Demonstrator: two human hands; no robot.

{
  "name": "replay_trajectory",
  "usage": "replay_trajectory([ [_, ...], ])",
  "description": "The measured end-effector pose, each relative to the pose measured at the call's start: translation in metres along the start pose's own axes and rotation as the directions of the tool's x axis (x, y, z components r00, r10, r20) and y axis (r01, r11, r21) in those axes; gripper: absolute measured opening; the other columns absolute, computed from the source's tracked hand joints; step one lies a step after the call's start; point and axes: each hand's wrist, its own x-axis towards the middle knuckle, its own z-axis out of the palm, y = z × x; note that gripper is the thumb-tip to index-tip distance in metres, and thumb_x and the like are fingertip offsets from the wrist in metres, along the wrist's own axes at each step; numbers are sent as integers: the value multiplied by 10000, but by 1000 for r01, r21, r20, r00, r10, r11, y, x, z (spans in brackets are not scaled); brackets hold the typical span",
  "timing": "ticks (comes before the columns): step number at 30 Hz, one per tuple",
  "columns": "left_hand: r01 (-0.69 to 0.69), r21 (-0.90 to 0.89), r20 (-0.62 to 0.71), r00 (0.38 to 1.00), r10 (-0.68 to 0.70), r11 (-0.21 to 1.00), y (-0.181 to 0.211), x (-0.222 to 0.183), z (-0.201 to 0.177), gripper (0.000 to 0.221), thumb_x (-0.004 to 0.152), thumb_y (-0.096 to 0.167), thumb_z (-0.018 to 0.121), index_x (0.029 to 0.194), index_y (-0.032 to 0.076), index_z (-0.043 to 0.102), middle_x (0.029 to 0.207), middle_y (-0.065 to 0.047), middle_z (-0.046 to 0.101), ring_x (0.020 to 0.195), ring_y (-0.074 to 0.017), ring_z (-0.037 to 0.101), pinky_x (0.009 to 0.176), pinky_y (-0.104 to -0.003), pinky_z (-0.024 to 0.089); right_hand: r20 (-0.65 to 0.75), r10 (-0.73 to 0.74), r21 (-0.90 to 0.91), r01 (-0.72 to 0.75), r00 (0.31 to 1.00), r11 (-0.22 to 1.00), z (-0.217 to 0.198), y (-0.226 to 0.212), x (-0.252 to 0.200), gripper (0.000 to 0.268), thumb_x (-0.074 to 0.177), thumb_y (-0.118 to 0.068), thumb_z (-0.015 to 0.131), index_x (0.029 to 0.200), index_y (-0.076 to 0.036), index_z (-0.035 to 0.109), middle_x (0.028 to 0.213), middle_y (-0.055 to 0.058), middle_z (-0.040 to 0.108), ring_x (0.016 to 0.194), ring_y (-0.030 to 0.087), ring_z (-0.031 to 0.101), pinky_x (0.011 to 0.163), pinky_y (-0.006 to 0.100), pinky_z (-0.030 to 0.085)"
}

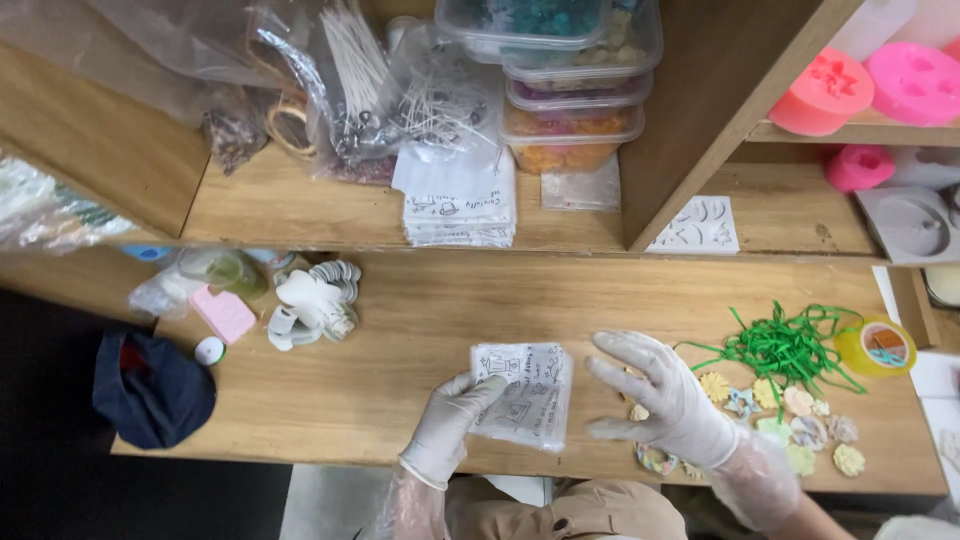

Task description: The person organizes printed instruction sheets by stacking them together and then gathers several green wicks from a workspace.

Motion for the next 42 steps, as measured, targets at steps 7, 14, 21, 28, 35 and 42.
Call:
replay_trajectory([
  [7,141,241,309,927,-213,960,66,4,-25,209,938,112,724,1110,-3,755,990,-42,779,871,-114,719,775,-250,594,391,-233,-560,431,891,708,34,-68,54,716,769,-196,578,1477,-266,504,1470,21,552,1316,239,532,1079,466,388],
  [14,388,240,459,762,-456,890,73,30,-79,195,955,88,679,1126,13,737,999,-60,762,853,-133,710,733,-273,581,385,-215,-406,374,897,834,93,-105,61,612,936,-143,567,1541,-77,502,1246,58,626,1130,241,633,1053,416,529],
  [21,353,298,562,686,-462,887,60,54,-86,269,926,29,675,1183,-32,725,1039,-54,762,873,-115,699,771,-246,565,239,203,-306,-124,950,944,113,-129,54,482,944,-166,569,1425,-186,552,1266,82,680,1030,292,679,848,356,557],
  [28,190,287,599,729,-331,939,107,41,-62,279,953,44,695,1214,-39,749,999,-51,738,817,-105,641,733,-240,519,316,755,-178,-746,574,641,85,-141,97,621,927,-359,629,1524,-231,518,1105,109,716,976,319,696,785,419,555],
  [35,-187,392,727,663,-179,901,215,-13,-37,431,1074,373,461,1347,107,662,983,-55,777,864,-129,751,735,-274,649,70,602,166,-604,796,779,52,-134,91,665,740,-100,743,1388,-210,639,1247,171,765,945,256,725,793,319,567],
  [42,-762,647,540,426,726,-34,278,-39,9,551,958,139,780,1432,60,511,1372,-92,684,1226,-202,681,996,-362,556,50,324,76,-327,945,942,3,-109,111,283,664,-206,856,945,-209,818,1414,192,681,838,100,795,719,225,611],
])
